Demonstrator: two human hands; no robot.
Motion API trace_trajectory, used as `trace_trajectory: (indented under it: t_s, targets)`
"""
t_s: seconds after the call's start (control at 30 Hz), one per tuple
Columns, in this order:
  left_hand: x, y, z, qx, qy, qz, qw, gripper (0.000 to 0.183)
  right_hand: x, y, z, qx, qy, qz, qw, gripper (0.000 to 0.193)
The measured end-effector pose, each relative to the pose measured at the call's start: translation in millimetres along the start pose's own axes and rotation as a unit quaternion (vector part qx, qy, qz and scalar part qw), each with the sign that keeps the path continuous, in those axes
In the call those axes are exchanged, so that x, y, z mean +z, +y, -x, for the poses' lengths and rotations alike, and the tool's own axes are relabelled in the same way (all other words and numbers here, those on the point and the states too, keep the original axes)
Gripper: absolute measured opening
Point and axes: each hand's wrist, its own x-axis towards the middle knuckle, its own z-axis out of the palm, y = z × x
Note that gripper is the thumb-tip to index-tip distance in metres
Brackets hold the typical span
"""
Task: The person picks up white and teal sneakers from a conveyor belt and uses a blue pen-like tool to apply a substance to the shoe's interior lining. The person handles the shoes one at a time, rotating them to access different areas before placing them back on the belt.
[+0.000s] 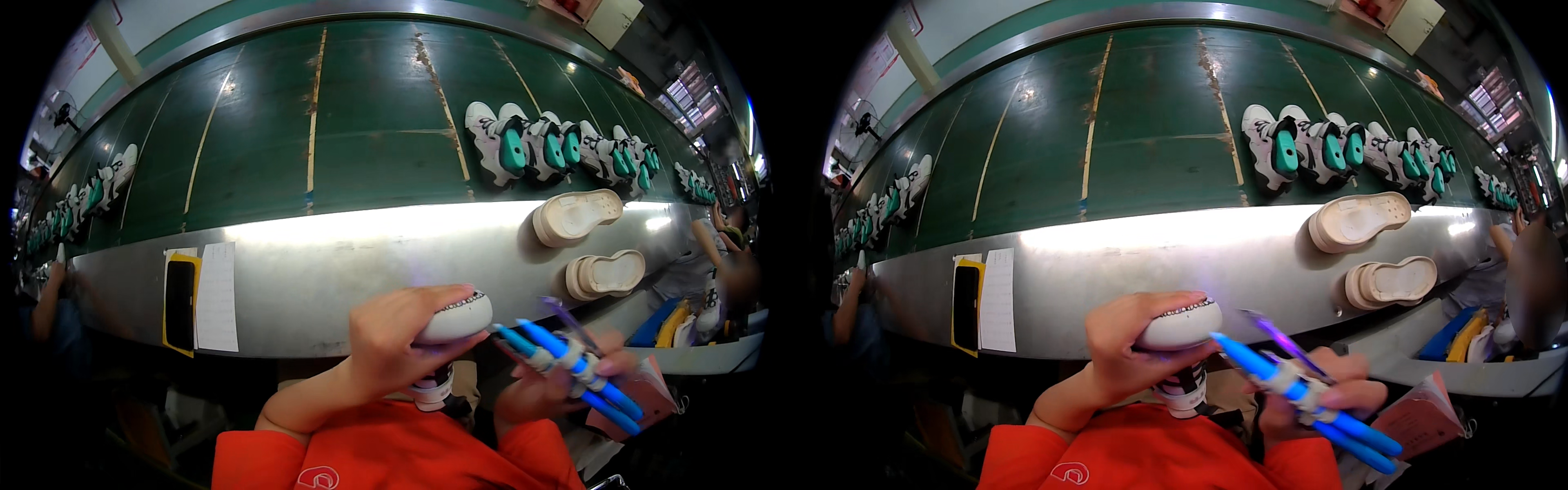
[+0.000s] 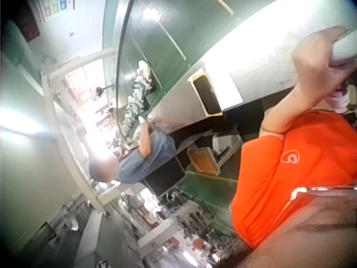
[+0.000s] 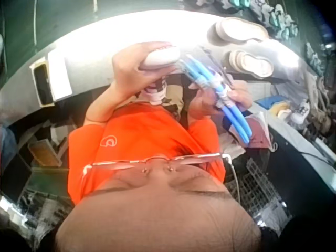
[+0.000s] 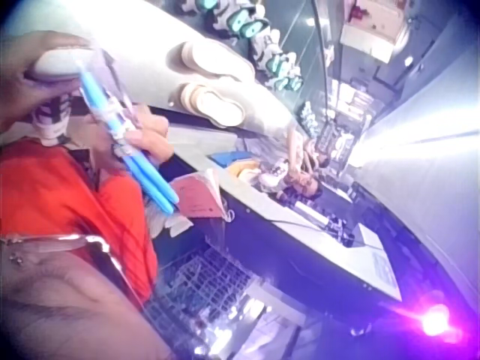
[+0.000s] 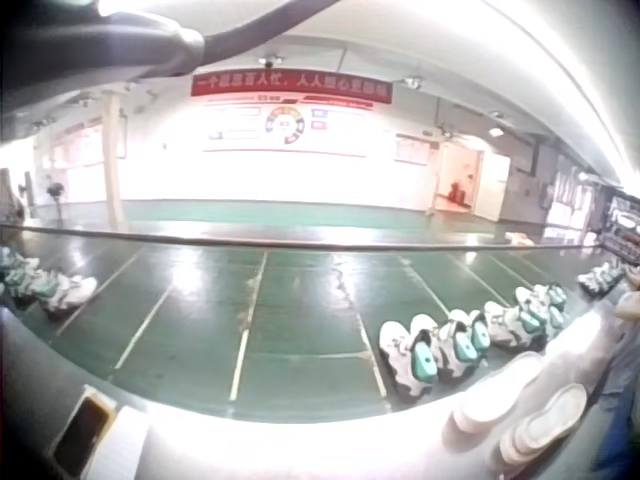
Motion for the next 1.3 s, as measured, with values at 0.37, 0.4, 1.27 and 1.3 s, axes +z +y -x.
trace_trajectory:
  t_s: [0.37,0.4,1.27,1.3]
  targets:
    - [-5,-144,-24,-0.151,0.018,-0.149,0.977,0.048,-41,40,22,0.267,0.023,-0.157,0.950,0.021]
    - [-1,-156,-15,-0.169,-0.016,-0.179,0.969,0.051,-47,45,27,0.288,0.017,-0.163,0.944,0.020]
    - [-3,-40,84,0.223,-0.061,-0.056,0.971,0.085,-68,38,31,0.316,-0.003,-0.092,0.944,0.037]
    - [-9,-28,72,0.169,-0.063,-0.034,0.983,0.091,-68,39,30,0.301,-0.005,-0.083,0.950,0.038]
